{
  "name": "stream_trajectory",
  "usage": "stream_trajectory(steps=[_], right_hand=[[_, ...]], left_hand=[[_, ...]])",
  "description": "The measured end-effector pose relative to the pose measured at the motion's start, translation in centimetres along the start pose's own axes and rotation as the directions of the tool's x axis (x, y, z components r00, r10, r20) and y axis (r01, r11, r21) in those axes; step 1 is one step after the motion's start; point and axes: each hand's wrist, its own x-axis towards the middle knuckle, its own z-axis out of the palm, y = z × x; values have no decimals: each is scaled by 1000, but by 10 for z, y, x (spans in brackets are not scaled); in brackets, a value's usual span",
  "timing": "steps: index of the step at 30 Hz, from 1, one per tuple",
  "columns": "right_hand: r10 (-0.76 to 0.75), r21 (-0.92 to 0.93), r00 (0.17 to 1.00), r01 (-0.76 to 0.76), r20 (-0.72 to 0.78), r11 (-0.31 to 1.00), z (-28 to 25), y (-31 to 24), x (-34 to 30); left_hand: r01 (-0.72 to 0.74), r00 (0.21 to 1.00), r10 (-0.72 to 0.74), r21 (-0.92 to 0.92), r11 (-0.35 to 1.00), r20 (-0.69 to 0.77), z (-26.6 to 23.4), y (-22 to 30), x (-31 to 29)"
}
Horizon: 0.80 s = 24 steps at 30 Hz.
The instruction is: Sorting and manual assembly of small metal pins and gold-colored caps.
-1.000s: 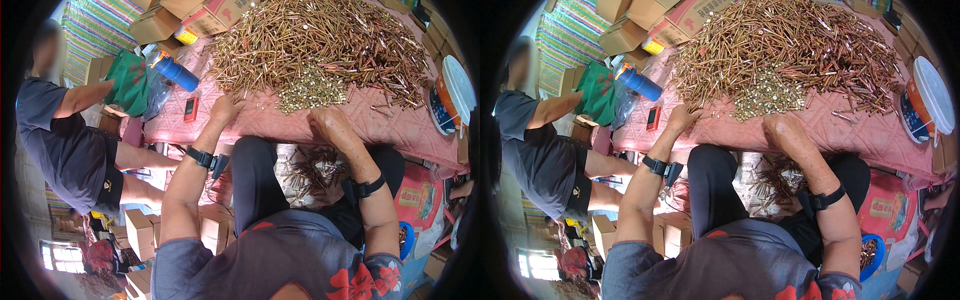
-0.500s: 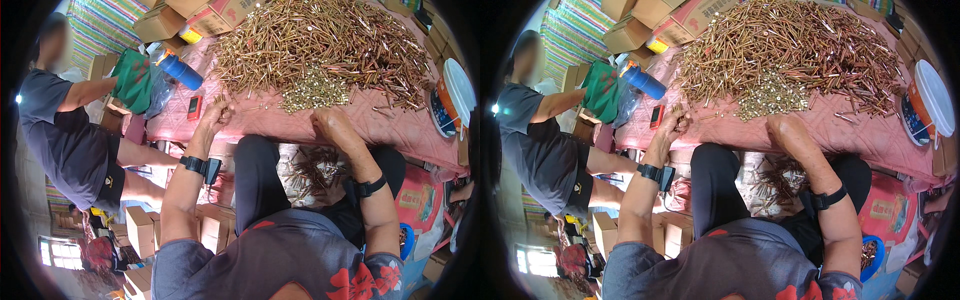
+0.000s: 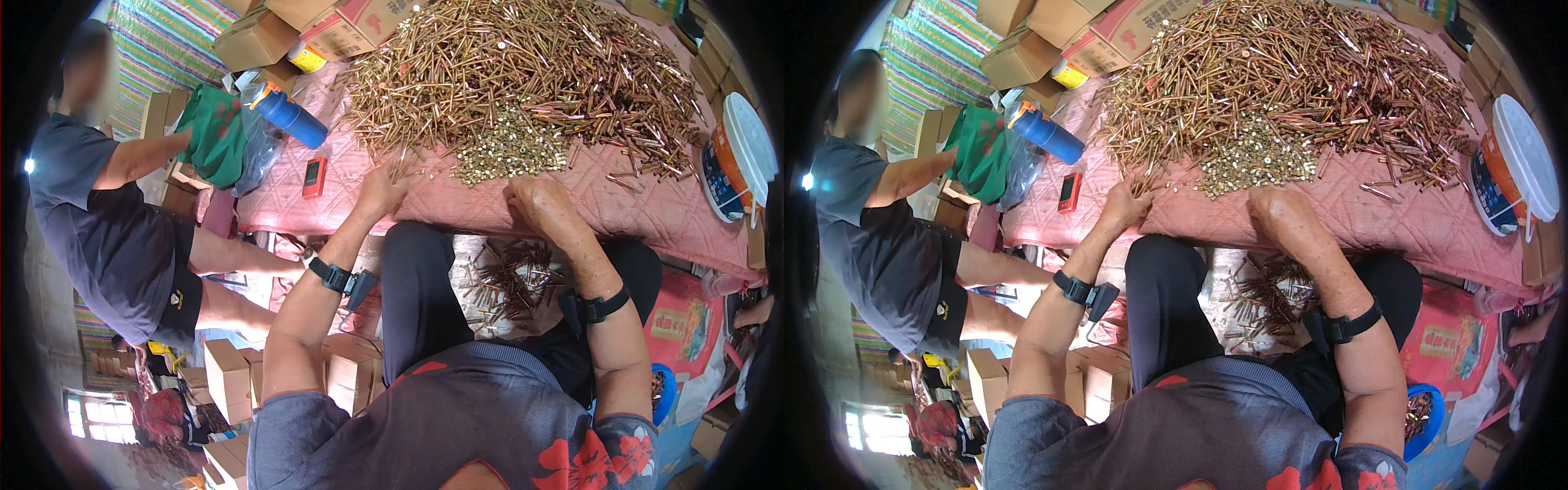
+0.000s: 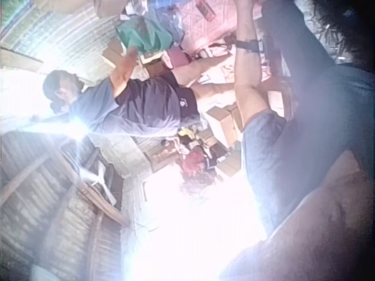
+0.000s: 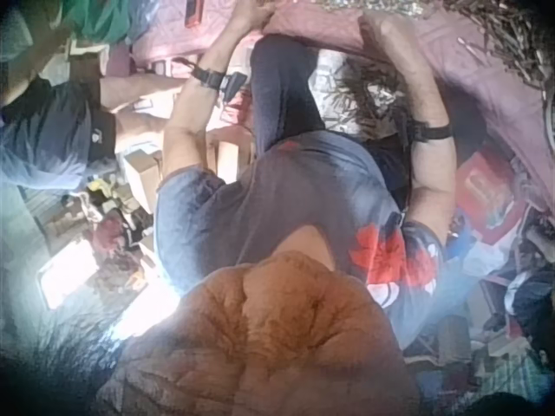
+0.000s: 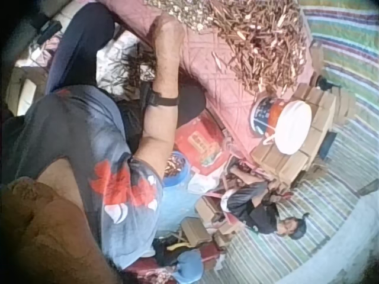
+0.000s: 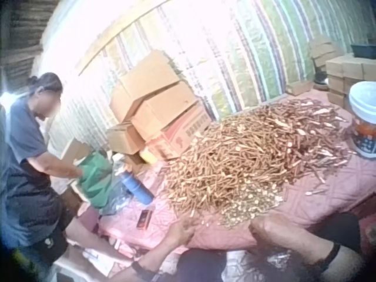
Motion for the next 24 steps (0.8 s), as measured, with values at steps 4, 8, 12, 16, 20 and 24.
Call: stream_trajectory(steps=[4,8,12,16,20,24], right_hand=[[19,19,999,-19,26,1000,3,-3,3],[-61,-27,998,62,16,998,3,0,2],[-53,-25,999,54,5,998,3,2,1],[-59,-6,998,59,1,998,4,1,1],[-28,-44,1000,28,4,999,4,1,1],[-62,-26,998,62,-9,998,-1,-3,1]], left_hand=[[-252,938,255,41,967,-236,9,-40,8],[-149,987,151,47,988,-46,-1,-33,11],[-122,992,122,-1,993,11,-20,5,-3],[105,980,-78,-143,984,183,-40,-8,-8],[118,992,-99,-297,947,77,-34,-24,-7],[152,987,-132,-761,631,87,-44,-51,-2]])
